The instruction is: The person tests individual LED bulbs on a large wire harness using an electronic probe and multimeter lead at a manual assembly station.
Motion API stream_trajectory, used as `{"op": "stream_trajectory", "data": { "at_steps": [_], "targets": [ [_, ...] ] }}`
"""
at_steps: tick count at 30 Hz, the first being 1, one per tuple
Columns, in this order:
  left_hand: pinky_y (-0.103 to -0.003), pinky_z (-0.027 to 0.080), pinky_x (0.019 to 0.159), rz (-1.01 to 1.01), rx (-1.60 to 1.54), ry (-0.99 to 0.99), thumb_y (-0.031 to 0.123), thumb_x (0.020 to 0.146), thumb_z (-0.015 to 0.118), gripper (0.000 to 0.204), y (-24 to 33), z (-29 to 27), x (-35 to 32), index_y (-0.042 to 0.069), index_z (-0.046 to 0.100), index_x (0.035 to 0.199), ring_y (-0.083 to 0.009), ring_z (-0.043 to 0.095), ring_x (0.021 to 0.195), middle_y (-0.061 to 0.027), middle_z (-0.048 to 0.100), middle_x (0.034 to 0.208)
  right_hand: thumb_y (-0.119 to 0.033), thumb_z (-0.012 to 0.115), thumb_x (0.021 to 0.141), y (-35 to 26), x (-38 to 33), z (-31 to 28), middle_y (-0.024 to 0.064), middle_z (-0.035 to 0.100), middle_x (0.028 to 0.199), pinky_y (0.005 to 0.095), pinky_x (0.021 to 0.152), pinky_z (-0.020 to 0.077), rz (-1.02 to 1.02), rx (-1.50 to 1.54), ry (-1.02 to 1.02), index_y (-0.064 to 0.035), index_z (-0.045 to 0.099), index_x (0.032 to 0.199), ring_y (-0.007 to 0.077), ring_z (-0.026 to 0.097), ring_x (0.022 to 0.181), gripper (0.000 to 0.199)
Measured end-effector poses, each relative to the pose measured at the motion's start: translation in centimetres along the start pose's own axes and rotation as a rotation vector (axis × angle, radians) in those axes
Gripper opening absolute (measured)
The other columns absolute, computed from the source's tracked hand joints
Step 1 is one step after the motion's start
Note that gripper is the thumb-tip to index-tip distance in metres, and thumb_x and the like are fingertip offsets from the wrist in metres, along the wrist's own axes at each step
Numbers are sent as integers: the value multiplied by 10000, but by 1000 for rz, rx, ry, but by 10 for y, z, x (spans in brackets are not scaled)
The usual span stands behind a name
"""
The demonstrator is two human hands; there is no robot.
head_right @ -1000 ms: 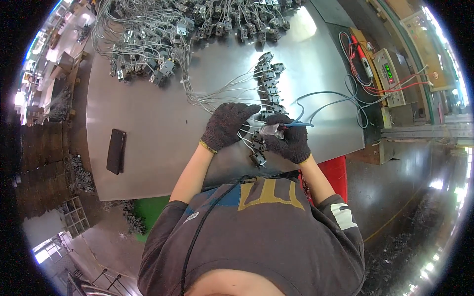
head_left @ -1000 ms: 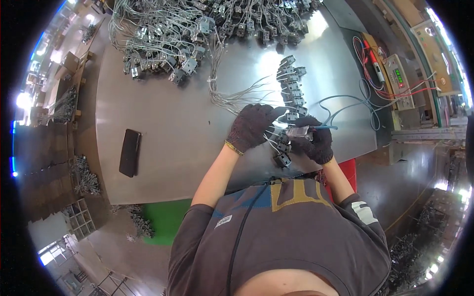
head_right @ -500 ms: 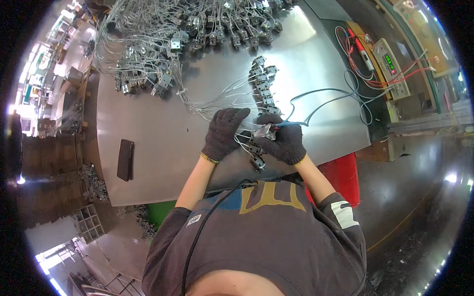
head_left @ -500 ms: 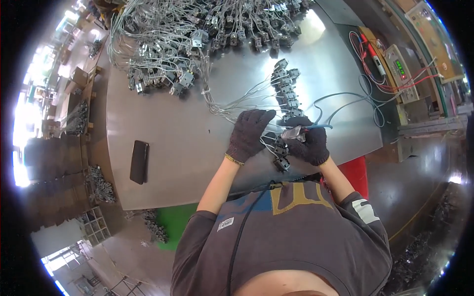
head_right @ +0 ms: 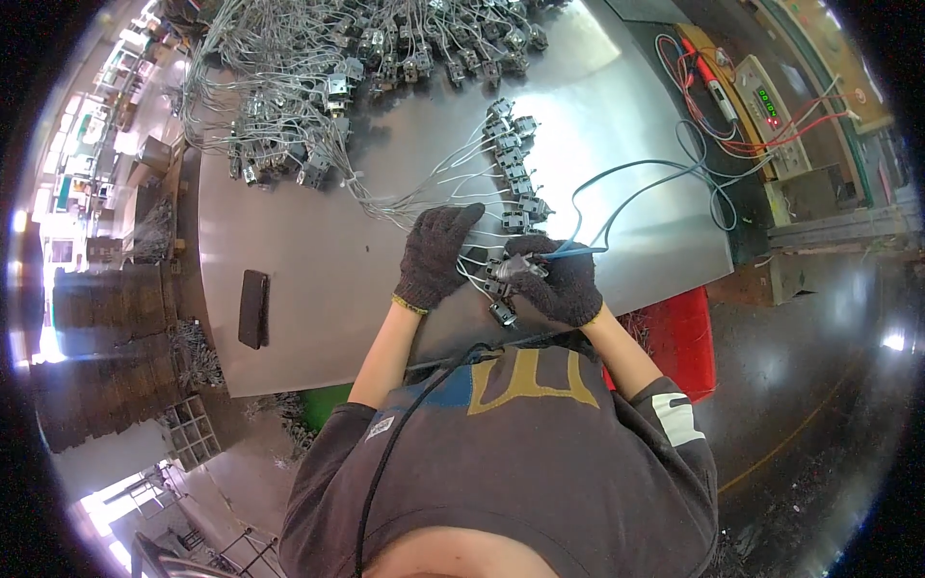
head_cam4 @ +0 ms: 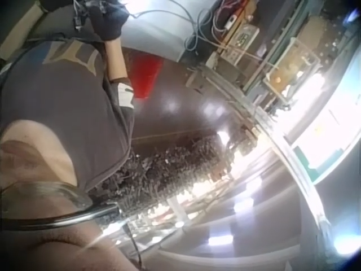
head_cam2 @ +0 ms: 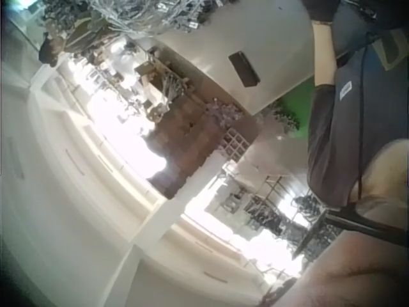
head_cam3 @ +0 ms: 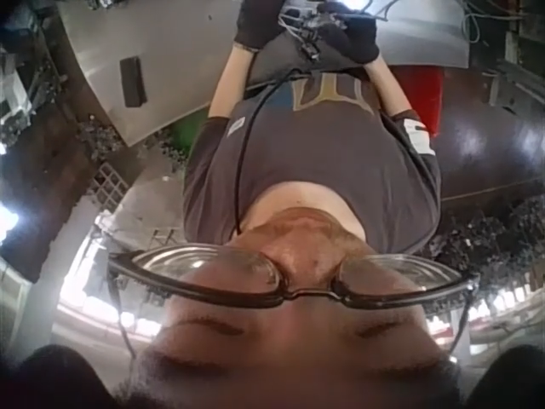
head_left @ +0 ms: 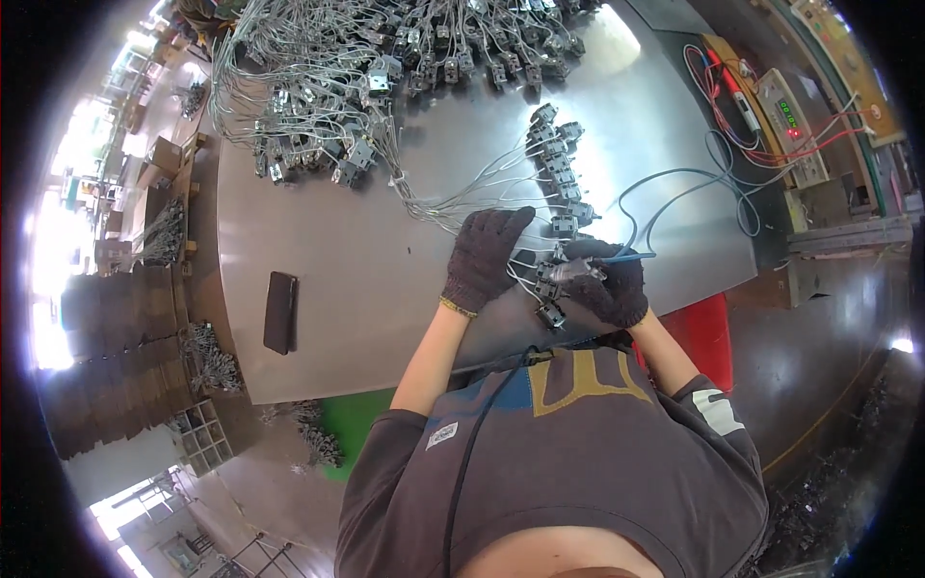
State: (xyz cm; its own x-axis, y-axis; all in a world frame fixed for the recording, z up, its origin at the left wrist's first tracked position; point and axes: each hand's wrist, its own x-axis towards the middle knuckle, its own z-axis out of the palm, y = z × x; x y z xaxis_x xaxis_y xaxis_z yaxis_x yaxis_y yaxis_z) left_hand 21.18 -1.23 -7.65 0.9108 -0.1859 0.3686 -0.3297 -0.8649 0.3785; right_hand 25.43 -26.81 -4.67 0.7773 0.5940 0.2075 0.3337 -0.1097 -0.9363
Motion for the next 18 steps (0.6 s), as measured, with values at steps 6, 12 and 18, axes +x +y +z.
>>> {"op": "stream_trajectory", "data": {
  "at_steps": [6,12,18],
  "targets": [
    [-514,466,1060,2,21,6,370,867,723,654,0,1,1,133,556,1453,-355,602,1171,-144,646,1226,-198,873,831,5,-3,4,162,765,1114,375,842,597,41,38,-4,17,722,1183,222,743,971,439],
    [-508,490,1022,-8,17,9,365,866,718,649,-1,4,0,134,554,1451,-360,617,1146,-140,654,1210,-209,884,823,-1,4,4,145,765,1118,378,882,588,50,-17,-42,14,714,1192,212,732,1007,463],
    [-496,508,946,-88,104,-55,350,872,710,539,6,4,3,102,586,1335,-335,639,1079,-134,657,1111,-376,892,800,10,10,-5,143,786,1045,369,761,588,-47,-117,3,-28,740,1156,234,769,859,521]
  ]
}}
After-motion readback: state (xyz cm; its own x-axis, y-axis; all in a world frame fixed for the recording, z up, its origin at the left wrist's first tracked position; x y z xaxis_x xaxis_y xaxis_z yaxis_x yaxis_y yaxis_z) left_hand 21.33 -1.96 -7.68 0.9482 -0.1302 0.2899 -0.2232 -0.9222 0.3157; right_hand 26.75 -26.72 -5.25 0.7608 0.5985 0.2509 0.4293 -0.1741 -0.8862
